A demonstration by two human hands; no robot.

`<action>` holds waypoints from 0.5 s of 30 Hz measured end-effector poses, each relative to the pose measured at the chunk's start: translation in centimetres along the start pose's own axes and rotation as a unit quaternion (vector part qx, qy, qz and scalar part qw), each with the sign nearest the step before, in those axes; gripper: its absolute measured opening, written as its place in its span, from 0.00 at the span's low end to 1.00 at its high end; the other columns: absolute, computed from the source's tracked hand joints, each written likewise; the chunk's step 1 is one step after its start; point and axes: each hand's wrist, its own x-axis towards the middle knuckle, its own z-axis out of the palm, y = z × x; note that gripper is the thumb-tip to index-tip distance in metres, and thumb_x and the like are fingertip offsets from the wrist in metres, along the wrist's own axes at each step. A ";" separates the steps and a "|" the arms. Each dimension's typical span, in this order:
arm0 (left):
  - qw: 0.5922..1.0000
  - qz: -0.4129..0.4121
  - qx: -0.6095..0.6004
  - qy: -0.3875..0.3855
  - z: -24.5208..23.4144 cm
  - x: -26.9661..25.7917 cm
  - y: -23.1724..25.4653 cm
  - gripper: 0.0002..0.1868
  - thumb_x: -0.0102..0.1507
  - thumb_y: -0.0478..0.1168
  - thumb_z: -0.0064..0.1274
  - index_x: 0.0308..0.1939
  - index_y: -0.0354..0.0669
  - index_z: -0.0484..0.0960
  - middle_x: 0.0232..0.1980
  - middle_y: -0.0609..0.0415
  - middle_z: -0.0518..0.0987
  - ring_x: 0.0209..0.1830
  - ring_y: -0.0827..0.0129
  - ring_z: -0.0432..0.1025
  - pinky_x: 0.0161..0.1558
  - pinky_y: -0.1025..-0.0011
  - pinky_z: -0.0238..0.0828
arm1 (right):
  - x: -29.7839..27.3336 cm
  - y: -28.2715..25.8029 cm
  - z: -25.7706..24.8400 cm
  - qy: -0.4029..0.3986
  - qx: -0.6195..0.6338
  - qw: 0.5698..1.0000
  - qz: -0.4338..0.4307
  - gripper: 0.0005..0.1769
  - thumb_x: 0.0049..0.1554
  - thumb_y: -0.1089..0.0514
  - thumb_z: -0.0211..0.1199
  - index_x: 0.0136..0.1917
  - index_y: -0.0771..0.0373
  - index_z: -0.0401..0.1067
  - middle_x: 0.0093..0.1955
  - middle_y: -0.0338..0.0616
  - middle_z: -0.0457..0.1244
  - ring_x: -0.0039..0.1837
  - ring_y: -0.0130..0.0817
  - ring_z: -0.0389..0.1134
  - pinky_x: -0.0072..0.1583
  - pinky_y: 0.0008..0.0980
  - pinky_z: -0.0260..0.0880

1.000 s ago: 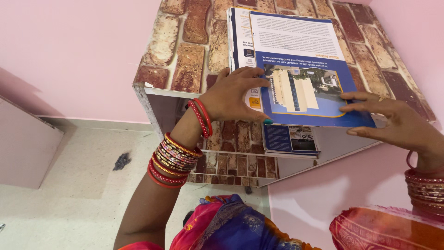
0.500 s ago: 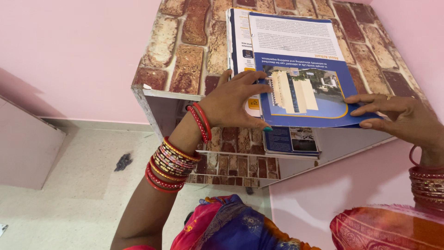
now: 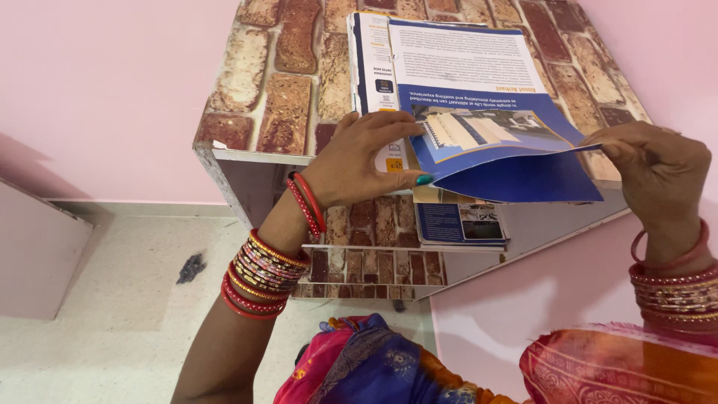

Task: The person gathers several pamphlets and booklets from the floor, flips through the pages by hand to organize them, and places the stack into a shelf.

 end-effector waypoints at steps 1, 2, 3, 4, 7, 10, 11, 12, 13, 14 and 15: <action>1.000 0.007 -0.002 0.009 0.0 0.0 0.0 0.39 0.60 0.68 0.59 0.68 0.53 0.76 0.72 0.50 0.72 0.72 0.56 0.66 0.71 0.46 0.51 | 0.0 -0.2 0.1 0.008 -0.002 1.000 0.003 0.12 0.67 0.56 0.65 0.56 0.69 0.78 0.41 0.46 0.68 0.39 0.25 0.62 0.41 0.20 0.58; 1.000 0.013 -0.005 0.018 0.0 0.0 0.0 0.39 0.60 0.67 0.59 0.69 0.52 0.75 0.72 0.49 0.72 0.72 0.55 0.66 0.71 0.46 0.51 | 0.0 -0.4 0.3 0.016 -0.004 1.000 0.006 0.12 0.67 0.56 0.66 0.56 0.69 0.78 0.41 0.46 0.67 0.38 0.25 0.61 0.41 0.20 0.57; 0.999 0.019 -0.006 0.027 0.0 0.0 0.0 0.40 0.60 0.67 0.60 0.70 0.52 0.74 0.73 0.48 0.71 0.73 0.54 0.66 0.71 0.45 0.51 | 0.0 -0.7 0.5 0.009 0.007 1.000 -0.014 0.12 0.66 0.56 0.65 0.55 0.68 0.78 0.44 0.45 0.69 0.40 0.23 0.63 0.42 0.19 0.59; 0.999 0.019 -0.003 0.028 0.0 0.0 0.0 0.40 0.60 0.67 0.61 0.70 0.52 0.74 0.73 0.48 0.71 0.72 0.54 0.66 0.70 0.45 0.52 | 0.0 -1.1 0.6 0.002 0.018 0.999 -0.033 0.11 0.66 0.56 0.65 0.54 0.68 0.77 0.48 0.44 0.70 0.42 0.22 0.65 0.43 0.19 0.62; 0.999 0.012 0.005 0.037 0.2 0.1 0.3 0.41 0.57 0.64 0.64 0.69 0.51 0.73 0.72 0.48 0.71 0.69 0.54 0.67 0.69 0.46 0.54 | -0.5 -2.2 0.5 -0.018 0.012 0.996 -0.084 0.09 0.68 0.60 0.65 0.57 0.69 0.75 0.50 0.47 0.69 0.49 0.23 0.69 0.50 0.20 0.68; 0.998 0.004 0.002 0.065 0.1 0.2 0.9 0.35 0.58 0.56 0.65 0.67 0.53 0.75 0.71 0.51 0.72 0.69 0.55 0.67 0.69 0.46 0.54 | -1.1 -2.6 -0.1 -0.010 -0.015 0.997 -0.074 0.07 0.69 0.64 0.65 0.57 0.71 0.75 0.49 0.49 0.70 0.49 0.26 0.70 0.49 0.21 0.68; 0.997 0.004 -0.008 0.076 0.1 0.1 1.1 0.32 0.59 0.53 0.65 0.65 0.53 0.77 0.70 0.51 0.73 0.69 0.56 0.68 0.68 0.46 0.54 | -1.4 -2.8 -0.4 -0.012 -0.025 0.997 -0.076 0.06 0.70 0.65 0.65 0.57 0.72 0.75 0.50 0.49 0.70 0.49 0.27 0.71 0.49 0.22 0.69; 0.996 0.004 -0.017 0.087 0.0 0.0 1.4 0.28 0.60 0.50 0.65 0.64 0.53 0.79 0.69 0.52 0.75 0.69 0.56 0.68 0.67 0.46 0.54 | -1.4 -3.1 -0.5 -0.015 -0.040 0.995 -0.093 0.05 0.71 0.65 0.65 0.58 0.72 0.75 0.51 0.49 0.70 0.50 0.28 0.71 0.51 0.23 0.70; 0.995 0.007 -0.010 0.097 -0.1 0.1 1.7 0.25 0.61 0.48 0.64 0.61 0.53 0.80 0.66 0.54 0.77 0.68 0.57 0.69 0.67 0.47 0.54 | -1.4 -3.6 -0.4 -0.021 -0.036 0.995 -0.094 0.05 0.71 0.65 0.64 0.57 0.71 0.75 0.51 0.49 0.70 0.50 0.28 0.72 0.51 0.23 0.71; 0.994 0.010 -0.003 0.108 -0.2 0.2 2.0 0.21 0.61 0.46 0.64 0.58 0.53 0.82 0.63 0.56 0.79 0.66 0.58 0.70 0.67 0.48 0.54 | -1.4 -4.4 -0.3 -0.027 -0.033 0.995 -0.094 0.05 0.70 0.65 0.64 0.57 0.70 0.74 0.52 0.48 0.70 0.50 0.29 0.72 0.52 0.24 0.72; 0.993 0.012 0.004 0.119 -0.3 0.2 2.3 0.18 0.62 0.44 0.63 0.56 0.53 0.83 0.60 0.57 0.80 0.65 0.59 0.71 0.67 0.48 0.55 | -1.7 -5.5 0.0 -0.037 -0.008 0.996 -0.077 0.06 0.67 0.64 0.63 0.57 0.68 0.74 0.53 0.47 0.69 0.49 0.29 0.72 0.51 0.24 0.73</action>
